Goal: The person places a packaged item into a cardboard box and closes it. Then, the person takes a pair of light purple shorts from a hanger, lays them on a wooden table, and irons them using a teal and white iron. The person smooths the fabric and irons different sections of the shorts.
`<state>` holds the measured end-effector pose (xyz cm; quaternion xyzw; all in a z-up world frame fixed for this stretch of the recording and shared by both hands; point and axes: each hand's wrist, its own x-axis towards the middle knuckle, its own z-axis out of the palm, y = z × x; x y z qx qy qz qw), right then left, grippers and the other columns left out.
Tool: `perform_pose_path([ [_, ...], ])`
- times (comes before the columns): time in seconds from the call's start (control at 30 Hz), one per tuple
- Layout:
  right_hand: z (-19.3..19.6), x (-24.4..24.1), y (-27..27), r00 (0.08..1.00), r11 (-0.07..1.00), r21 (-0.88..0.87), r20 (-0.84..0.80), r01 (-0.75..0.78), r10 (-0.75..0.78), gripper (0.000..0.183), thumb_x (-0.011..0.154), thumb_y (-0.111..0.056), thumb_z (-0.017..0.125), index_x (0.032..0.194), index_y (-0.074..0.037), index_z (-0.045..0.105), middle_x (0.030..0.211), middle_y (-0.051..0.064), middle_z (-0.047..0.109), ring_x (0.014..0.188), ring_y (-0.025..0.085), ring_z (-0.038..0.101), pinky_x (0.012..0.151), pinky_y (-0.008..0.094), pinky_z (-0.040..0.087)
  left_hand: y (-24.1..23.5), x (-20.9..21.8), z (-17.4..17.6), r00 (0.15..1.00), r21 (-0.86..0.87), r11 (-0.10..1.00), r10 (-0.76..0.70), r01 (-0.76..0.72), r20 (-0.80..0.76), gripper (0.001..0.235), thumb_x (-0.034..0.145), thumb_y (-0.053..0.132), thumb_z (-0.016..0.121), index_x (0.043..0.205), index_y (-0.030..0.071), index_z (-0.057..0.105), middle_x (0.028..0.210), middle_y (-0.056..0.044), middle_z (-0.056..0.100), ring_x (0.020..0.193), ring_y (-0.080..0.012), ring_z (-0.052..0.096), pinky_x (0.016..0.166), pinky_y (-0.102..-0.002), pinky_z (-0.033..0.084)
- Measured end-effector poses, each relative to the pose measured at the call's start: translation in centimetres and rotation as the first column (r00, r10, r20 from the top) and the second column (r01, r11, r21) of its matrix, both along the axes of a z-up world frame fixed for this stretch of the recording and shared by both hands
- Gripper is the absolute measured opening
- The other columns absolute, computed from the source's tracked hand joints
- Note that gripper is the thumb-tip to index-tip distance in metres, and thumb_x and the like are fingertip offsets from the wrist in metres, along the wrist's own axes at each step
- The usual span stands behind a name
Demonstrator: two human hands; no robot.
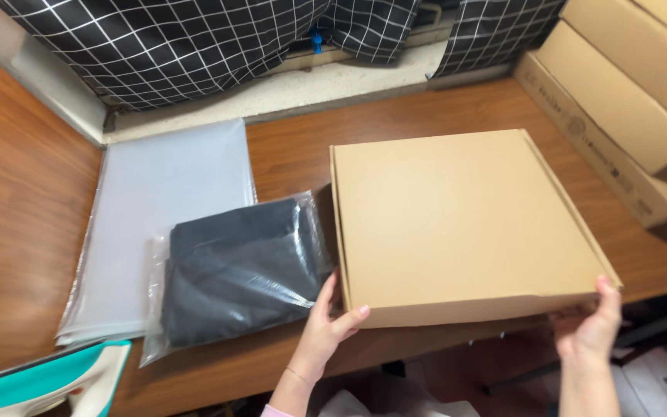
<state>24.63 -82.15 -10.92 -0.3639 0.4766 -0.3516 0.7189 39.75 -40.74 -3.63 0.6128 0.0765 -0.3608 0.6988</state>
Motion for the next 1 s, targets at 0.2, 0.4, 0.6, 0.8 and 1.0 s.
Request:
perform_pose_path([
  [0.2,1.8,7.7,-3.3,0.985,0.983,-0.081,-0.052,-0.166,0.162,0.059,0.083,-0.064,0.067,0.135,-0.035,0.063,0.129,-0.011,0.07,0.113,0.009,0.068,0.085,0.029,0.055,-4.1,2.5,3.8,0.987,0.095,0.984,0.157,-0.153,-0.033,0.094,0.082,0.031,0.076,0.169,0.036,0.039,0.169,0.012,0.053,0.146,-0.013,0.059,0.111,-0.04,0.054],
  [0.4,1.6,10.3,-7.4,0.923,0.913,-0.173,-0.184,-0.37,0.339,0.04,0.098,-0.046,0.066,0.135,-0.03,0.064,0.128,-0.008,0.069,0.112,0.01,0.063,0.073,0.032,0.048,-6.3,2.5,2.0,0.978,0.324,0.922,0.193,-0.21,0.084,0.076,0.085,0.048,0.07,0.157,0.031,0.058,0.145,-0.004,0.061,0.135,-0.012,0.062,0.081,-0.04,0.074],
  [0.6,4.1,10.2,-8.6,0.773,0.792,-0.067,-0.283,-0.607,0.568,0.055,0.111,-0.058,0.044,0.147,-0.02,0.061,0.141,0.001,0.067,0.125,0.018,0.062,0.1,0.036,0.047,-6.6,2.0,4.6,0.993,0.747,0.654,-0.076,0.119,-0.092,0.093,0.091,0.082,0.036,0.153,0.017,0.058,0.142,-0.02,0.068,0.067,-0.0372,0.084,0.075,-0.038,0.06],
  [0.8,-2.9,9.4,-15.6,0.756,0.766,-0.076,-0.25,-0.639,0.605,0.073,0.114,-0.076,0.041,0.134,-0.011,0.069,0.118,0.01,0.07,0.109,0.022,0.062,0.093,0.032,0.043,-5.7,1.4,2.2,0.999,0.66,0.75,-0.038,0.033,-0.007,0.067,0.109,0.061,0.043,0.075,0.005,0.056,0.074,-0.01,0.055,0.059,-0.0278,0.073,0.054,-0.034,0.059],
  [1.0,-6.8,9.4,-19.7,0.713,0.661,-0.28,-0.37,-0.696,0.595,0.053,0.104,-0.018,0.05,0.154,-0.002,0.059,0.151,0.016,0.063,0.131,0.031,0.06,0.104,0.046,0.045,-4.9,0.6,6.9,0.971,0.355,0.905,0.198,-0.234,0.136,0.033,0.105,0.031,0.064,0.109,0.002,0.079,0.072,-0.013,0.074,0.043,-0.0172,0.049,0.035,-0.03,0.042],
])
